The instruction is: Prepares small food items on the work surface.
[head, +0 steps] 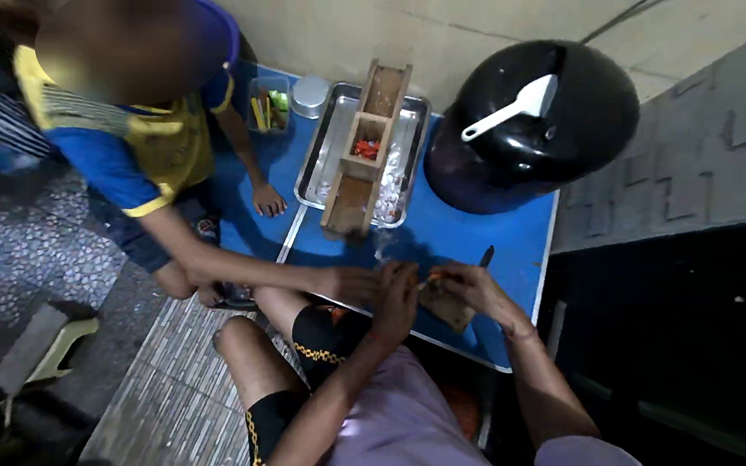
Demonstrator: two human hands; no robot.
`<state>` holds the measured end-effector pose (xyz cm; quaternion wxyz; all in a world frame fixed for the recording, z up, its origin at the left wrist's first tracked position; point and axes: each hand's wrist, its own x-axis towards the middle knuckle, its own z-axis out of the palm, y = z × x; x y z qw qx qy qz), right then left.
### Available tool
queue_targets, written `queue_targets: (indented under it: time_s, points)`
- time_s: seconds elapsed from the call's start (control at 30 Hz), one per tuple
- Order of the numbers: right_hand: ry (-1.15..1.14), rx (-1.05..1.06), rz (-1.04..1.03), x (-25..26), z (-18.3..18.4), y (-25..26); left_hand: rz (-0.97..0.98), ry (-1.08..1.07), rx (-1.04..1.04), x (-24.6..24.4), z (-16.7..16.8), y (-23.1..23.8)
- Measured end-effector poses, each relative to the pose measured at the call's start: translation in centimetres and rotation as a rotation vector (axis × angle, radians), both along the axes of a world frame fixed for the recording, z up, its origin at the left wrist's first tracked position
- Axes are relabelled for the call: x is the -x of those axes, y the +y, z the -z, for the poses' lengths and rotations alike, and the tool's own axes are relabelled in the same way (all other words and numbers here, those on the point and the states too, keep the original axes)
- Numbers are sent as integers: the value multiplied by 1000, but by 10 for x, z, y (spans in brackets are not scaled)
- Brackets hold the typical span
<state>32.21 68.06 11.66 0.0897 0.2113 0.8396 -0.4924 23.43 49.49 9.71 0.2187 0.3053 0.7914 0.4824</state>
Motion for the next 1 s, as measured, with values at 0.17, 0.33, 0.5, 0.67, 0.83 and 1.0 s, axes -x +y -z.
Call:
queue_targets:
  time_s: [0.17, 0.33, 0.5, 0.67, 0.83, 1.0]
  points:
    - [19, -153, -140, 4, -19, -27, 25, 91, 118, -7, 3, -3]
    - [-149, -224, -216, -8, -27, -31, 66, 155, 113, -16, 10, -7]
    - [-68, -221, -279, -21, -18, -39, 186, 259, 424, -3, -5, -3]
    - [-263, -150, -446, -23, -33, -41, 220, 256, 857, 18, -20, -21]
    - [-239, -282, -69, -52, -78, 2, -4, 190, 981, 53, -23, -85]
    - [65, -474, 155, -57, -93, 19, -340, 156, 958, 86, -32, -163]
